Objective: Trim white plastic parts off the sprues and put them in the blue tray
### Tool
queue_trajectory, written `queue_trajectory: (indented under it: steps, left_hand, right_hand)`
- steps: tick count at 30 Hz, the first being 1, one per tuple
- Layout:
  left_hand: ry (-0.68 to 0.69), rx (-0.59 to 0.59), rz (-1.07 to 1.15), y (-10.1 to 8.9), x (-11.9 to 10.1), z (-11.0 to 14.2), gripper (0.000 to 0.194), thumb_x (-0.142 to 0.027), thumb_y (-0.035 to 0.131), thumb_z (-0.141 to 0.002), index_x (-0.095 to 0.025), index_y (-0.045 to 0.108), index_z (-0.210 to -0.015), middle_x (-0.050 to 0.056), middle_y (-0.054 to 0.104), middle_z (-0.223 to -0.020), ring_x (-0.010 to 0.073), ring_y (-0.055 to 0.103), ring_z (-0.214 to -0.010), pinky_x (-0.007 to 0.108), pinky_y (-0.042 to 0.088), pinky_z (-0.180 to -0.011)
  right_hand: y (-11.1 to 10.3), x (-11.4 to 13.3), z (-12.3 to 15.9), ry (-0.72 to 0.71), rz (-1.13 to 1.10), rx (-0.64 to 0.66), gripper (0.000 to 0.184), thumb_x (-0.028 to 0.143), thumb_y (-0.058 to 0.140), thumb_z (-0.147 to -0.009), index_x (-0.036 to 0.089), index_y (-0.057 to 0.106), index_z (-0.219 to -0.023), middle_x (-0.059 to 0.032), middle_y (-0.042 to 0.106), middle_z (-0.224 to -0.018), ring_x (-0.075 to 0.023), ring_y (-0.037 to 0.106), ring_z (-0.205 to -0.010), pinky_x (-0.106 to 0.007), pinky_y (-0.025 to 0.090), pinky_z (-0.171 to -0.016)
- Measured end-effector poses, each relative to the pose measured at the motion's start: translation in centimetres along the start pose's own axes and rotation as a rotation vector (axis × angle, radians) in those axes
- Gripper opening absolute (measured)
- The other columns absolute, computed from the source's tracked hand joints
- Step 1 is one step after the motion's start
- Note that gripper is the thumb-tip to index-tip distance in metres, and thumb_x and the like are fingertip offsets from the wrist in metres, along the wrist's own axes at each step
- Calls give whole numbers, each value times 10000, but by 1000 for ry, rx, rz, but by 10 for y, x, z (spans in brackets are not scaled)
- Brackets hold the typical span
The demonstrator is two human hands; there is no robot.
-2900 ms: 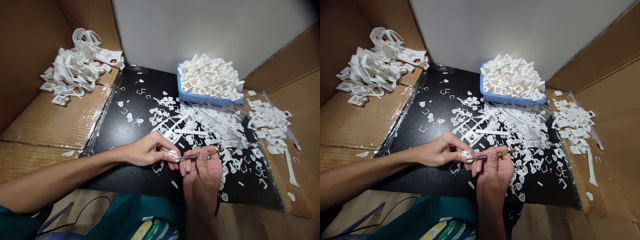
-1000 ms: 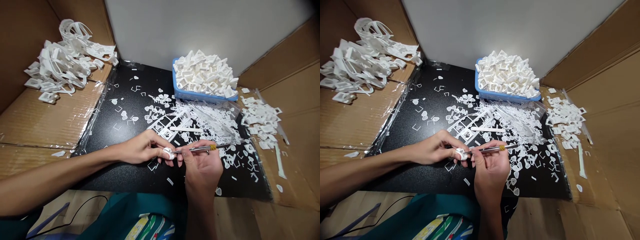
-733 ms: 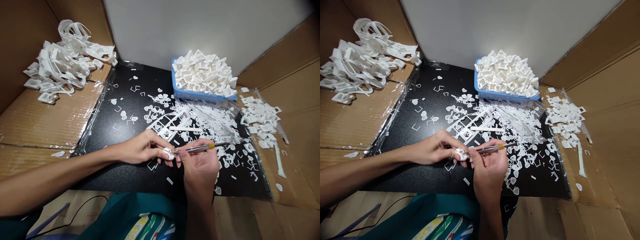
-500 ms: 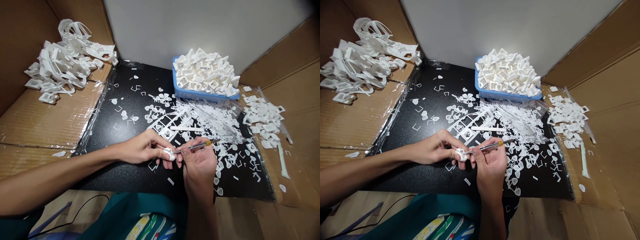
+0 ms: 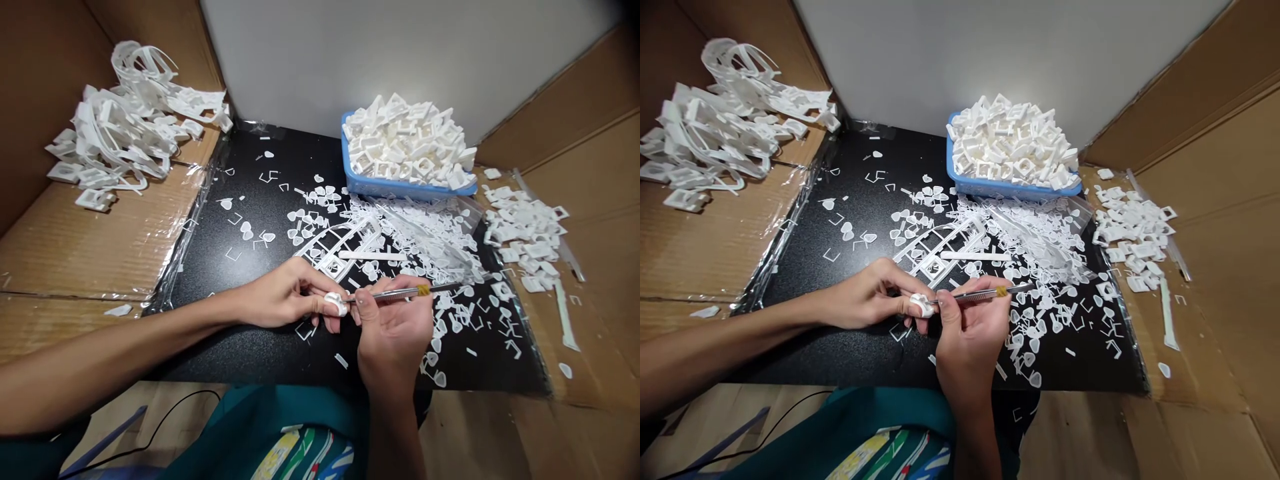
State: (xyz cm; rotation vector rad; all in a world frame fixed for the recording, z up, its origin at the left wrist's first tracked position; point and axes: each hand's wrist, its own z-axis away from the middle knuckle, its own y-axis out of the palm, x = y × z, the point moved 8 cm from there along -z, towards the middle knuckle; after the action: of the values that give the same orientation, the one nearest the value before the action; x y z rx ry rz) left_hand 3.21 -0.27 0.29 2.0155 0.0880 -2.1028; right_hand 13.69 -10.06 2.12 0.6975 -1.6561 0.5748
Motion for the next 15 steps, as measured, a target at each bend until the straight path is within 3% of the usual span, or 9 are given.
queue_trajectory:
  steps: [5,15]
  left_hand:
    - [-19,-20,-23,-2,0,0,205,-251,707,-1028,-124,864,-1068,132,844,-881,131,736,-710,184,595,-653]
    - [-34,-10,23,-2,-2,-1,193,-217,722,-1010,-119,851,-1115,124,844,-870,140,764,-708,191,634,-665]
  right_hand:
    - [6,1,0,-33,-35,5,303,205,734,-977,282,448,-1041,47,496,-854,-145,596,-727,-325,577,-702]
    - [12,-3,2,-37,-90,16,390,173,781,-928,306,441,-1065,47,480,-835,-161,605,-706,-334,592,-677]
